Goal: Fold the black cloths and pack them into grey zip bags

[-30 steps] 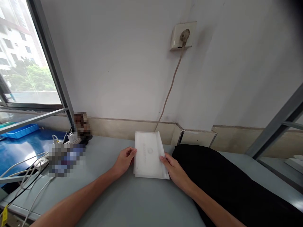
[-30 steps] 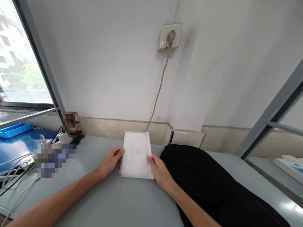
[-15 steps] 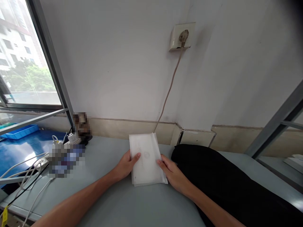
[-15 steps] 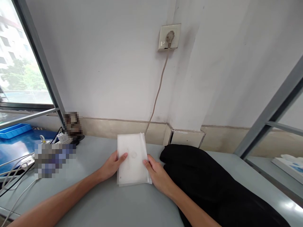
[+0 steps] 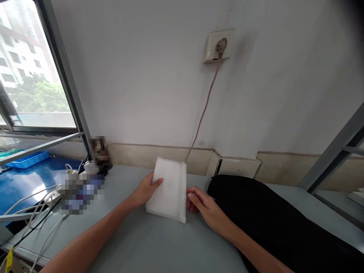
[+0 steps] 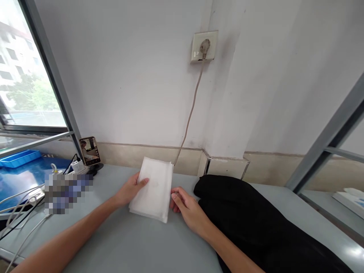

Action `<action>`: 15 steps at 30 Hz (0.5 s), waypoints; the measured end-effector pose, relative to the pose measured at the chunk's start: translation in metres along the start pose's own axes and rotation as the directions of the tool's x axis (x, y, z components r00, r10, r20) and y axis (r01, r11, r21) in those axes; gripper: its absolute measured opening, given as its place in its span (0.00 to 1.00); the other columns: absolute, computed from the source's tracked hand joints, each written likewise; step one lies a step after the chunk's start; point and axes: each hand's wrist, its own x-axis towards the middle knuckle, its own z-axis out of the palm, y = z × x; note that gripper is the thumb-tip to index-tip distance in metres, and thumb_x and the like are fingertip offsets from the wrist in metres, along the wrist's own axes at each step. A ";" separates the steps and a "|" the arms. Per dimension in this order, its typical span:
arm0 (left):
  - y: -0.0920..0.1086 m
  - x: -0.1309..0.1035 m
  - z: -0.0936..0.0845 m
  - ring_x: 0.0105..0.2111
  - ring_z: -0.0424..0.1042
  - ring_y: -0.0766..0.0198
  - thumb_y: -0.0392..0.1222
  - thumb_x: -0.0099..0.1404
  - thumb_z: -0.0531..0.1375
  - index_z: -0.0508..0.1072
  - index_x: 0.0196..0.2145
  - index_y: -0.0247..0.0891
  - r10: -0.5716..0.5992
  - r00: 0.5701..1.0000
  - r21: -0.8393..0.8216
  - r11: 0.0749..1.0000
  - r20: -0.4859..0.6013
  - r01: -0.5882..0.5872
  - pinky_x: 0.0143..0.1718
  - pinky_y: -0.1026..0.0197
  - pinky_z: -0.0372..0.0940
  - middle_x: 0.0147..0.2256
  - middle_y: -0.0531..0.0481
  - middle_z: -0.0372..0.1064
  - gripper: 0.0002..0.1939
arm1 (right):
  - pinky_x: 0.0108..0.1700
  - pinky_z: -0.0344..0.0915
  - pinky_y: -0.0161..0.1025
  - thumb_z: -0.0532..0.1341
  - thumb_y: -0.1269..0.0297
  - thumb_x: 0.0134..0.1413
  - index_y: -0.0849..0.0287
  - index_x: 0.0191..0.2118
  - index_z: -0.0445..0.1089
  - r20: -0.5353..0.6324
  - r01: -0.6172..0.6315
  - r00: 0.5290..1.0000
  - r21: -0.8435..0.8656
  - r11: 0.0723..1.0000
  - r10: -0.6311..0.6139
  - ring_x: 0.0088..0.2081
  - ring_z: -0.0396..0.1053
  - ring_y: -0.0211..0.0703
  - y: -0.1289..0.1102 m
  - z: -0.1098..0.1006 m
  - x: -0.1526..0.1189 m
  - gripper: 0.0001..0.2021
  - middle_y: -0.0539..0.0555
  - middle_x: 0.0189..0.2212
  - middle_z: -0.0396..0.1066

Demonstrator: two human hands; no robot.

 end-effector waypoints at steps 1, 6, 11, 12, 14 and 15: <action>-0.001 0.003 -0.012 0.47 0.79 0.49 0.55 0.75 0.54 0.73 0.55 0.38 0.019 1.000 0.319 0.948 -0.008 -0.015 0.46 0.54 0.72 0.49 0.40 0.79 0.21 | 0.40 0.69 0.44 0.53 0.37 0.67 0.54 0.47 0.70 0.005 -0.007 1.000 0.010 1.000 0.007 0.33 0.71 0.47 0.000 0.000 0.000 0.25 0.51 0.31 0.74; -0.014 0.007 -0.072 0.45 0.79 0.37 0.39 0.73 0.53 0.73 0.50 0.27 -0.106 0.981 0.825 0.532 -0.160 0.192 0.47 0.43 0.70 0.42 0.25 0.78 0.15 | 0.42 0.69 0.45 0.54 0.37 0.67 0.53 0.48 0.69 0.023 -0.038 0.999 0.000 0.999 0.038 0.34 0.71 0.46 -0.001 0.001 -0.002 0.24 0.51 0.32 0.74; -0.030 0.002 -0.089 0.45 0.79 0.31 0.34 0.68 0.54 0.74 0.47 0.22 -0.146 0.954 0.892 0.342 -0.262 0.297 0.43 0.41 0.71 0.40 0.19 0.77 0.14 | 0.42 0.70 0.45 0.54 0.37 0.67 0.52 0.49 0.70 0.027 -0.045 0.999 -0.022 0.999 0.045 0.34 0.71 0.46 -0.001 0.000 -0.002 0.24 0.51 0.32 0.74; -0.030 0.002 -0.088 0.45 0.79 0.31 0.34 0.68 0.54 0.74 0.47 0.23 -0.141 0.952 0.898 0.318 -0.273 0.305 0.43 0.41 0.71 0.40 0.19 0.77 0.15 | 0.42 0.70 0.45 0.54 0.37 0.67 0.53 0.49 0.70 0.028 -0.043 0.999 -0.026 0.999 0.044 0.34 0.71 0.46 -0.001 0.000 -0.002 0.24 0.51 0.31 0.74; -0.029 0.001 -0.086 0.44 0.79 0.32 0.33 0.67 0.53 0.75 0.47 0.24 -0.132 0.947 0.905 0.280 -0.293 0.319 0.41 0.43 0.71 0.40 0.20 0.77 0.15 | 0.42 0.70 0.45 0.54 0.38 0.67 0.53 0.49 0.70 0.034 -0.039 0.999 -0.038 0.999 0.040 0.35 0.71 0.46 -0.002 0.000 -0.002 0.23 0.51 0.31 0.74; -0.028 0.001 -0.086 0.44 0.79 0.33 0.32 0.67 0.52 0.75 0.47 0.24 -0.128 0.944 0.907 0.264 -0.303 0.327 0.41 0.43 0.72 0.40 0.21 0.78 0.16 | 0.42 0.69 0.45 0.53 0.38 0.68 0.53 0.49 0.69 0.038 -0.036 0.999 -0.044 0.998 0.038 0.35 0.71 0.46 -0.002 0.000 -0.002 0.23 0.51 0.31 0.74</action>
